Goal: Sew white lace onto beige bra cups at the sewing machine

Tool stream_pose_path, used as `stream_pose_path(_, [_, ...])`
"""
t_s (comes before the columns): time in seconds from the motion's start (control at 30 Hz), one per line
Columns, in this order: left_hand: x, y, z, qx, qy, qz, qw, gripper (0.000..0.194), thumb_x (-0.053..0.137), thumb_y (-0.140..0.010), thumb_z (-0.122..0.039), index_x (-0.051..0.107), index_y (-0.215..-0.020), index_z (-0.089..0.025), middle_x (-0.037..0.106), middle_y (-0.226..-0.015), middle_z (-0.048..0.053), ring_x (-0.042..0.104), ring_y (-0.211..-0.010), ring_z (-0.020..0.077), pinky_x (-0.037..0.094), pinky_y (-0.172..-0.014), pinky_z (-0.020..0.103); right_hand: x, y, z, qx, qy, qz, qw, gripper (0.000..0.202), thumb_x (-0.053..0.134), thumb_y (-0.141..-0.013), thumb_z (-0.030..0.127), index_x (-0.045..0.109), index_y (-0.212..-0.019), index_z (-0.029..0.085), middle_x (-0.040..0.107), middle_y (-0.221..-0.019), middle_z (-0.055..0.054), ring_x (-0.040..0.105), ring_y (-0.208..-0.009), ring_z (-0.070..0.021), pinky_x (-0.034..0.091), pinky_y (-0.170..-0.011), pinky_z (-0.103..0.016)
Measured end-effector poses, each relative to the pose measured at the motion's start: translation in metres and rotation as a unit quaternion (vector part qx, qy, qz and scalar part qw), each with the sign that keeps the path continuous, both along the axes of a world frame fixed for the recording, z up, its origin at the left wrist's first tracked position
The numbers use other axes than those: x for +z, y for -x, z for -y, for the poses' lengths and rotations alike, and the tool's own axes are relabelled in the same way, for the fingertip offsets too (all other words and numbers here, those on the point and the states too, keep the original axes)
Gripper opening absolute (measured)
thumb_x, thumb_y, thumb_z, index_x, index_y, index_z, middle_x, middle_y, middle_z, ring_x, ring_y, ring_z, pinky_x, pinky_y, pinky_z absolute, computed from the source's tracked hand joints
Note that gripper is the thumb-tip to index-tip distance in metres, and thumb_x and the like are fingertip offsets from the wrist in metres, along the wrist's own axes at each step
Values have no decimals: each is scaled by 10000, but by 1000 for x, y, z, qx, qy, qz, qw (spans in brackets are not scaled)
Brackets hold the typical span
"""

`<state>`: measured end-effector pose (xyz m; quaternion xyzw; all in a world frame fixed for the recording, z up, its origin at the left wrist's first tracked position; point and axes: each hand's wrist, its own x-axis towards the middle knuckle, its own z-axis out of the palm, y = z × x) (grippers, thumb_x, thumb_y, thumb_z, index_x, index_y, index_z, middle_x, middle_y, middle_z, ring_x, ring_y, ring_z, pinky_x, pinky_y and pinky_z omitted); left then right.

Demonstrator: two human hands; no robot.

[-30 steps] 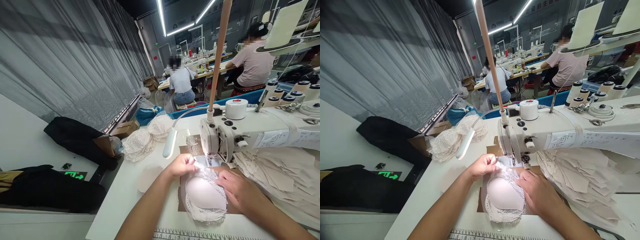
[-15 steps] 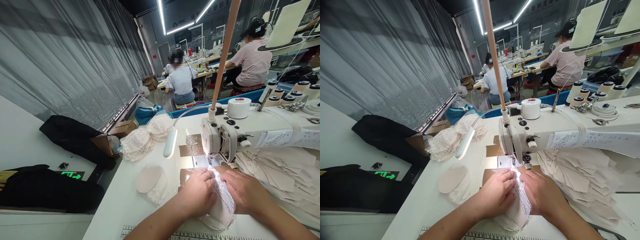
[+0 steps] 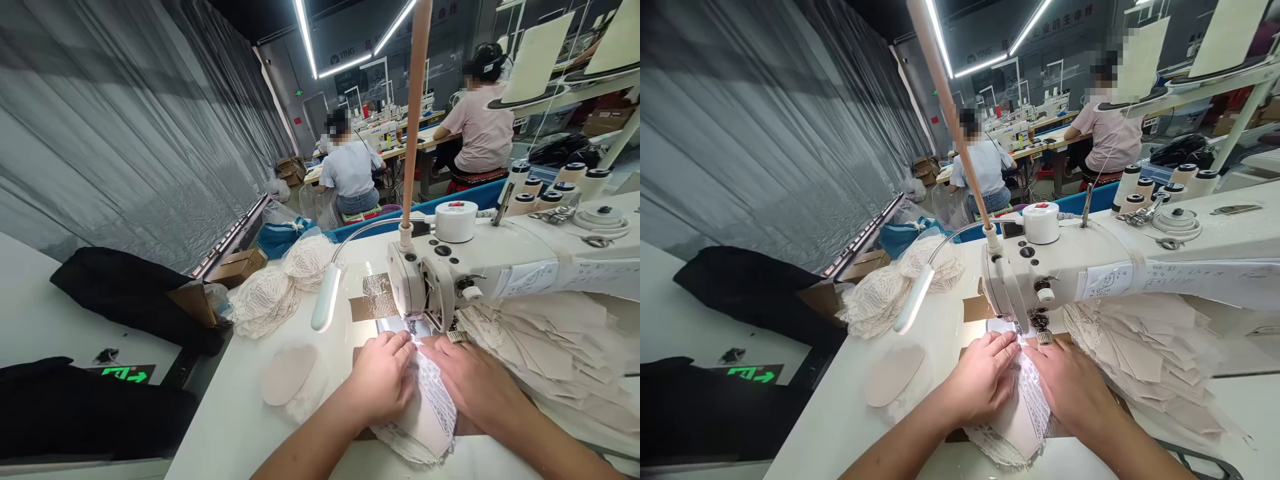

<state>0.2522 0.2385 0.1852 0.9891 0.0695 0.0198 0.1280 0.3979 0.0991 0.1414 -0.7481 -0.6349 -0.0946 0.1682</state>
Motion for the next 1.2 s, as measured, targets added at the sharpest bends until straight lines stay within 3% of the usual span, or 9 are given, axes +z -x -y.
stream_pose_path(0.23, [-2, -4, -22, -57, -10, -11, 998, 568, 504, -823, -270, 469, -1372, -129, 466, -1443, 129, 471, -1243, 301, 426, -1023, 466, -1, 4, -5, -14, 0, -26, 1000, 425, 384, -813, 49, 667, -1070, 236, 662, -824, -32, 551, -607, -180, 373, -567, -315])
stream_pose_path(0.4, [5, 1, -28, -76, -11, -1, 997, 494, 495, -829, -188, 526, -1320, -149, 475, -1435, 127, 446, -1287, 290, 387, -1064, 453, 3, 0, 0, 23, 10, -47, 999, 388, 361, -844, 91, 674, -1020, 239, 647, -768, -30, 592, -629, -190, 420, -551, -311])
stream_pose_path(0.53, [10, 7, -16, -59, 31, 55, 996, 377, 531, -802, -168, 604, -1172, -157, 581, -1270, 122, 555, -1108, 253, 466, -944, 390, 3, -5, 4, 10, -17, -65, 998, 371, 320, -895, 137, 650, -1044, 216, 703, -861, -62, 637, -662, -188, 482, -575, -307])
stream_pose_path(0.67, [1, 6, -6, -29, 8, 57, 998, 90, 542, -822, -211, 617, -816, -162, 622, -847, 72, 562, -794, 205, 470, -722, 329, 5, -7, 5, -5, 7, -70, 998, 358, 334, -882, 129, 675, -957, 207, 722, -911, -85, 677, -746, -218, 523, -600, -331])
stream_pose_path(0.73, [-6, 5, -5, -18, -1, 68, 998, 153, 486, -847, -161, 564, -716, -169, 595, -777, 59, 537, -750, 191, 439, -680, 310, 7, -9, 5, 6, 22, -80, 997, 358, 337, -885, 135, 684, -938, 202, 727, -900, -85, 684, -770, -228, 536, -621, -347])
stream_pose_path(1.03, [-5, 12, -13, -7, 128, 106, 986, 132, 438, -886, -176, 548, -813, -179, 617, -812, 53, 536, -775, 184, 445, -736, 312, 10, -7, 9, 62, 34, -133, 989, 333, 365, -894, 130, 640, -1050, 236, 683, -898, -47, 626, -777, -179, 473, -636, -295])
stream_pose_path(1.2, [-6, 15, -15, -28, 126, 99, 987, 125, 486, -874, -208, 575, -953, -170, 637, -955, 75, 554, -886, 205, 449, -817, 336, 19, -3, 15, 132, 75, -90, 984, 247, 404, -882, 100, 613, -829, 221, 579, -767, -24, 517, -698, -168, 355, -602, -295])
